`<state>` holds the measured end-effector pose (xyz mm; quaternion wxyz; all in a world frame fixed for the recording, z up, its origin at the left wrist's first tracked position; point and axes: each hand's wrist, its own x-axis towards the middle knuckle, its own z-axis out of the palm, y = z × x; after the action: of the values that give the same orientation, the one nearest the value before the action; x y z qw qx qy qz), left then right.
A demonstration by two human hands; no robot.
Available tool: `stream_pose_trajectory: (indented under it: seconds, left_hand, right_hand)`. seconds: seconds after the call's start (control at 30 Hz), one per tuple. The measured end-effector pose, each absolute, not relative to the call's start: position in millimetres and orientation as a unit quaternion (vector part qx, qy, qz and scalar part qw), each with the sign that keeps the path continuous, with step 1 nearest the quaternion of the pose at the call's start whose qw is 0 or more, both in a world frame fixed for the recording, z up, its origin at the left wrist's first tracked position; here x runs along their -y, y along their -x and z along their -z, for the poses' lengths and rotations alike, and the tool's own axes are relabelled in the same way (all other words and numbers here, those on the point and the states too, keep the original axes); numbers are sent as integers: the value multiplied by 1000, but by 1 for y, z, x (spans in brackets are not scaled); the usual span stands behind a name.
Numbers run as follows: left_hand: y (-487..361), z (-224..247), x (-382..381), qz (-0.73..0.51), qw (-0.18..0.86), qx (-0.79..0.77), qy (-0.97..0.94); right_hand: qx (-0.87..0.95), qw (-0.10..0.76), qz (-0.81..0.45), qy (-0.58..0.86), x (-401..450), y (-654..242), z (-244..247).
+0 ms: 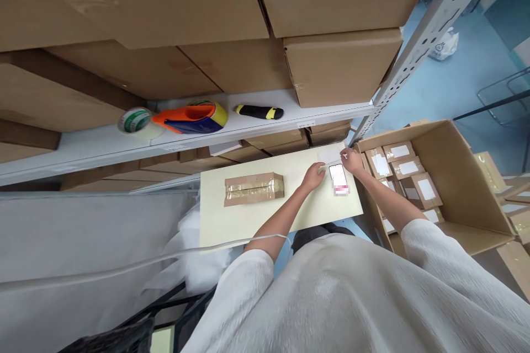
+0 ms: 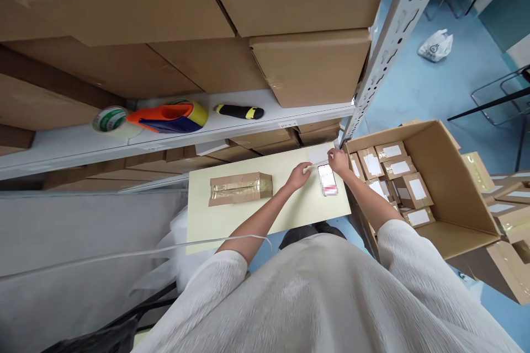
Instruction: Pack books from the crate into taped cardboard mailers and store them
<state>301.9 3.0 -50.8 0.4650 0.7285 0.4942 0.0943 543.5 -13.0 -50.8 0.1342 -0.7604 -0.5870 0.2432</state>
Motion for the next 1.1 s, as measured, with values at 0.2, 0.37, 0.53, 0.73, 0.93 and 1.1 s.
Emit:
stream_pose_trajectory:
  seconds: [0.2,0.37,0.53,0.73,0.93,1.1]
  left_hand:
    - [-344,53,-19,-172,549,-526,-627]
    - [-364,59,-31,-229,573,-582,-529]
    - [-363,65,-37,-251,573,-611,-485]
    - [-358,69,-38,-261,565,-618,-480]
    - [-358,68,-38,-279,578,-602,-475]
    - [-357,66,-38,-282,577,-601,-475]
  right_hand:
    - [497,276,-322,757,5,-534,46]
    - [472,325,-394,719,-1,-527,46]
    - [464,352,-421,695,-6,-517,46]
    - [462,360,-461,667,-7,-511,47]
    - [472,365,-445,668,-9,-513,47]
    - [476,364,-449,663,-8,-516,50]
